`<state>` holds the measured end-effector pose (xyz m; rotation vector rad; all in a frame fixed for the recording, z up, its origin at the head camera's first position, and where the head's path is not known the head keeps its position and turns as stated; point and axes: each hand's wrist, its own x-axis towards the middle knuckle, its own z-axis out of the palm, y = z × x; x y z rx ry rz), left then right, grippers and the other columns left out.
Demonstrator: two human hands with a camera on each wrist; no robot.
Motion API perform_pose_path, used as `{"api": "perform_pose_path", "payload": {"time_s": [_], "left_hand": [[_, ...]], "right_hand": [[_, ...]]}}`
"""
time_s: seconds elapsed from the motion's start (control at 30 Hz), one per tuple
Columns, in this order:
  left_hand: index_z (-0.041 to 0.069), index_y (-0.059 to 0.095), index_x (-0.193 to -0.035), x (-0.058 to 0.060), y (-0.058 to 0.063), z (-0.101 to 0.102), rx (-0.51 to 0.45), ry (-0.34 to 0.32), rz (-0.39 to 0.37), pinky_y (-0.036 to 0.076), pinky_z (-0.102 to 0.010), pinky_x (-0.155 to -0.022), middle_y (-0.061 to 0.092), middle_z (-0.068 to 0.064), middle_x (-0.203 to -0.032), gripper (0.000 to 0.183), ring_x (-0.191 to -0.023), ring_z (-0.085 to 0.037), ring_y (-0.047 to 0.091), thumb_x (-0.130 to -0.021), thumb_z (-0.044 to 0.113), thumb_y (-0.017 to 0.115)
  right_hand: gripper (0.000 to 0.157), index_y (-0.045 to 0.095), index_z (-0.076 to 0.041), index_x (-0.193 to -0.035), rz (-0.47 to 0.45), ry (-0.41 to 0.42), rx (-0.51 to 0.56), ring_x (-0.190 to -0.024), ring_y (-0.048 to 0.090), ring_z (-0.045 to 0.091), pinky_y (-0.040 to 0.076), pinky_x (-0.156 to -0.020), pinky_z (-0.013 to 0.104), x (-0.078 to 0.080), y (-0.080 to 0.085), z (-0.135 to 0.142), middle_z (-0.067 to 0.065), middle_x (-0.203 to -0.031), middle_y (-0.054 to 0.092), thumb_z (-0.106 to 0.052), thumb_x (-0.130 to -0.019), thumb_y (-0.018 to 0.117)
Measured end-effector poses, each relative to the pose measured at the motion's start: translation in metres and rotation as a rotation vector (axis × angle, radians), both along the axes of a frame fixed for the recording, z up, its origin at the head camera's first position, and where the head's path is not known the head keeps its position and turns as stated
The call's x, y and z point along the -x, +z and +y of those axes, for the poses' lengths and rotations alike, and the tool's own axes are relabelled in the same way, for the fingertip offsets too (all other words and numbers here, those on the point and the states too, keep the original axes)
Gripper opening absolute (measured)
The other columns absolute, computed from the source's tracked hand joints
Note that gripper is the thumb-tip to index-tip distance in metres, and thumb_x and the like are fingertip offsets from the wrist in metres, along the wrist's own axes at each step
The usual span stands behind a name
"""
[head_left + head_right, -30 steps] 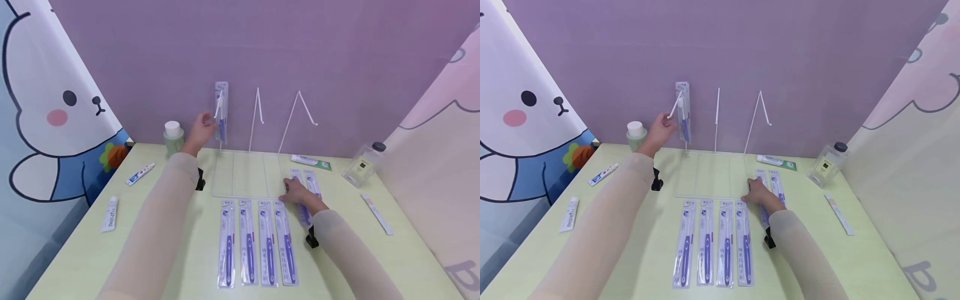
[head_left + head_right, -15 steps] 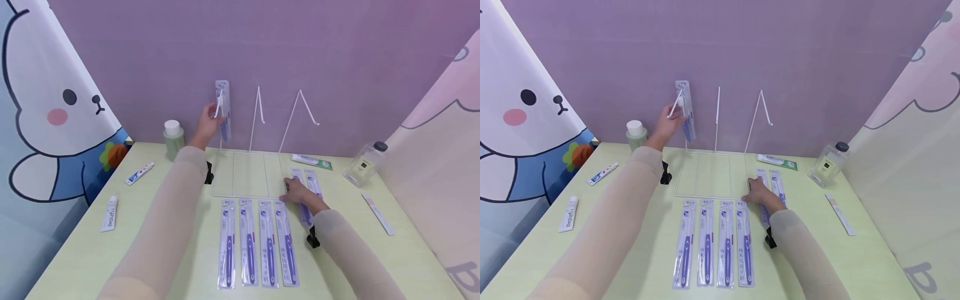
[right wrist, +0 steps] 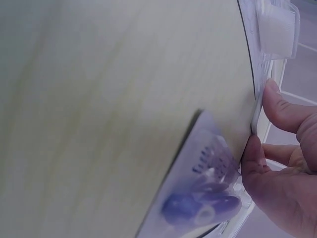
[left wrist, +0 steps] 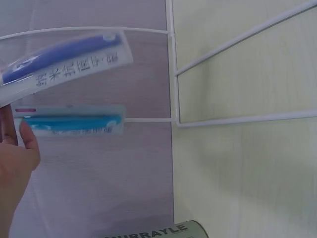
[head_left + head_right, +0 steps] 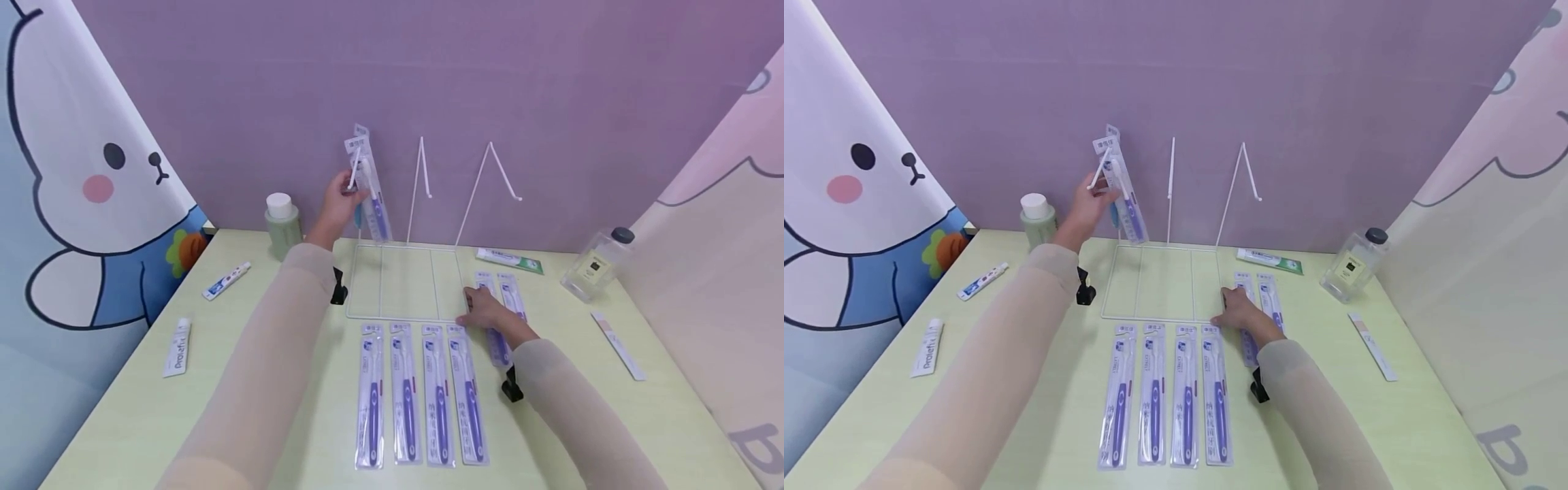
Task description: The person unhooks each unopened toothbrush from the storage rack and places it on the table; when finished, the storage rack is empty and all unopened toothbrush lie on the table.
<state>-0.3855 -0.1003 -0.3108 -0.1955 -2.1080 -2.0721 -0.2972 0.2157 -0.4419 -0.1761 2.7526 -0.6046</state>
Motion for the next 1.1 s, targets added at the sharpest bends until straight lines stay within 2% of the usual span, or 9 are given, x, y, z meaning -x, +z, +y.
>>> {"api": "perform_pose_path", "payload": {"time_s": [0.13,0.27,0.47,0.57,0.7,0.9,1.1], "left_hand": [[0.007,0.045,-0.126,-0.008,-0.002,-0.004,-0.065,0.028,0.010,0.043,-0.036,-0.088,0.054,-0.015,-0.117,0.044,-0.101,-0.025,0.052,-0.085,0.002,0.060],[0.008,0.048,-0.123,-0.010,-0.004,-0.005,-0.083,0.046,0.071,0.045,-0.035,-0.084,0.057,-0.016,-0.111,0.043,-0.094,-0.024,0.053,-0.083,0.001,0.062],[0.009,0.046,-0.126,-0.009,-0.004,0.004,0.022,0.022,0.125,0.047,-0.032,-0.080,0.058,-0.015,-0.109,0.045,-0.091,-0.022,0.055,-0.084,0.003,0.062],[0.011,0.044,-0.128,-0.013,-0.001,0.009,0.094,-0.002,0.126,0.047,-0.032,-0.080,0.057,-0.013,-0.108,0.045,-0.091,-0.021,0.055,-0.086,0.006,0.060],[0.011,0.043,-0.128,-0.021,-0.002,0.012,0.104,-0.057,0.131,0.048,-0.033,-0.077,0.058,-0.014,-0.106,0.046,-0.089,-0.023,0.055,-0.086,0.003,0.060],[0.008,0.042,-0.129,-0.038,-0.016,-0.004,0.118,-0.149,0.117,0.051,-0.033,-0.071,0.058,-0.021,-0.103,0.049,-0.086,-0.027,0.056,-0.085,-0.004,0.058],[0.006,0.038,-0.132,-0.057,-0.044,-0.038,0.095,-0.174,0.030,0.052,-0.032,-0.065,0.057,-0.024,-0.106,0.053,-0.081,-0.023,0.058,-0.084,-0.007,0.056]], "right_hand": [[0.083,0.027,-0.001,-0.139,0.004,0.017,0.012,-0.112,0.038,0.038,0.034,-0.095,0.047,0.001,-0.001,-0.001,0.029,-0.128,0.031,-0.028,-0.076,0.073],[0.083,0.026,-0.001,-0.140,0.003,0.012,0.012,-0.115,0.036,0.040,0.031,-0.097,0.048,0.002,0.000,-0.002,0.030,-0.130,0.028,-0.027,-0.076,0.073],[0.085,0.024,0.000,-0.140,-0.017,-0.009,0.001,-0.115,0.036,0.041,0.032,-0.097,0.049,0.000,0.001,-0.001,0.032,-0.132,0.026,-0.027,-0.076,0.073],[0.086,0.023,-0.001,-0.141,-0.024,-0.020,0.006,-0.116,0.035,0.041,0.031,-0.098,0.049,-0.001,0.001,0.000,0.031,-0.133,0.025,-0.027,-0.076,0.073],[0.084,0.024,-0.001,-0.141,-0.016,-0.017,0.008,-0.116,0.036,0.041,0.030,-0.098,0.049,-0.001,0.001,0.002,0.031,-0.132,0.026,-0.027,-0.076,0.072],[0.077,0.031,-0.002,-0.137,-0.004,0.012,-0.001,-0.111,0.040,0.038,0.035,-0.094,0.047,0.000,0.001,0.000,0.029,-0.129,0.030,-0.027,-0.077,0.072],[0.081,0.025,-0.002,-0.140,-0.006,0.007,-0.005,-0.113,0.038,0.040,0.034,-0.094,0.049,0.000,0.003,-0.003,0.030,-0.132,0.027,-0.027,-0.078,0.071]]}}
